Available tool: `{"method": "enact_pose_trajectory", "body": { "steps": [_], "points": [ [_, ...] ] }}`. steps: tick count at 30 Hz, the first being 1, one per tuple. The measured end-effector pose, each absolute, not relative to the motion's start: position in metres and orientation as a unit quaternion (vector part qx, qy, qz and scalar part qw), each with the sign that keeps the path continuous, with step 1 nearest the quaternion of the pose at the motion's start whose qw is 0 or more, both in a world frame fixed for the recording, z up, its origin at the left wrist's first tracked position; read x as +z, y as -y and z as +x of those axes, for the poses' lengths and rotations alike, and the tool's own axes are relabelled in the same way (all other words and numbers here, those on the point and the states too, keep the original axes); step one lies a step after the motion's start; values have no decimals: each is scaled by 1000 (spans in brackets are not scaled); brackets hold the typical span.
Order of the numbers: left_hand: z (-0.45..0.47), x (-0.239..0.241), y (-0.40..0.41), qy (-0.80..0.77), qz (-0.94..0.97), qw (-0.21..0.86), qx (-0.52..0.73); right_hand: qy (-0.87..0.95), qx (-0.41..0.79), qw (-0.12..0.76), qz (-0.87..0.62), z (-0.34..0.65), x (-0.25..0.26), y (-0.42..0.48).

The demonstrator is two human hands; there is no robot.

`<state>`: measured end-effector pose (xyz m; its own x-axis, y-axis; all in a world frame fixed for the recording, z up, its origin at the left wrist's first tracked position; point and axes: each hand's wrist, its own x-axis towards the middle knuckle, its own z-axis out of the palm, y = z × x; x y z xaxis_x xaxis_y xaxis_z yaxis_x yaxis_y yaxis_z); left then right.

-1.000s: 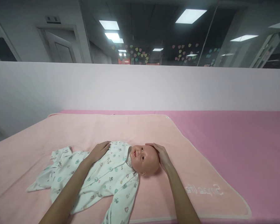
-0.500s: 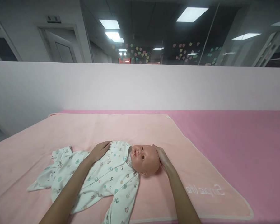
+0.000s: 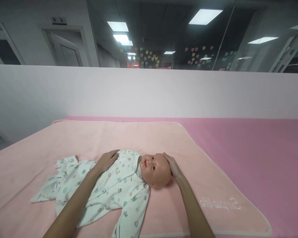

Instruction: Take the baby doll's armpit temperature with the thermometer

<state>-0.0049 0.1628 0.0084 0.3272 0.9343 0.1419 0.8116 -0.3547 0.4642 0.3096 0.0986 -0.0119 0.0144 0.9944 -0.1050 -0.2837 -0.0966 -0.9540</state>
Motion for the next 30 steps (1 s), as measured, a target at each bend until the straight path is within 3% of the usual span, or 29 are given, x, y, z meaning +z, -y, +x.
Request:
{"method": "enact_pose_trajectory", "body": {
  "steps": [7, 9, 13, 19, 21, 25, 27, 30],
  "points": [
    [26, 34, -139, -460, 808, 213, 298, 301, 680, 484, -462, 309, -13, -93],
    [40, 42, -129, -413, 843, 221, 263, 301, 682, 479, -463, 310, -14, -94],
    [58, 47, -116, -369, 897, 137, 199, 313, 678, 472, -468, 311, -16, -95],
    [64, 38, -112, -351, 902, 129, 214, 363, 620, 490, -493, 312, -20, -99],
    [63, 34, -114, -356, 883, 198, 236, 394, 530, 537, -525, 314, -18, -102],
    [56, 29, -126, -389, 736, 446, 329, 458, 324, 598, -573, 311, 11, -102],
    [50, 26, -136, -420, 597, 548, 408, 529, 264, 561, -580, 297, 36, -96],
    [43, 21, -148, -458, 435, 612, 476, 679, 199, 443, -551, 260, 69, -87]
  ]
}}
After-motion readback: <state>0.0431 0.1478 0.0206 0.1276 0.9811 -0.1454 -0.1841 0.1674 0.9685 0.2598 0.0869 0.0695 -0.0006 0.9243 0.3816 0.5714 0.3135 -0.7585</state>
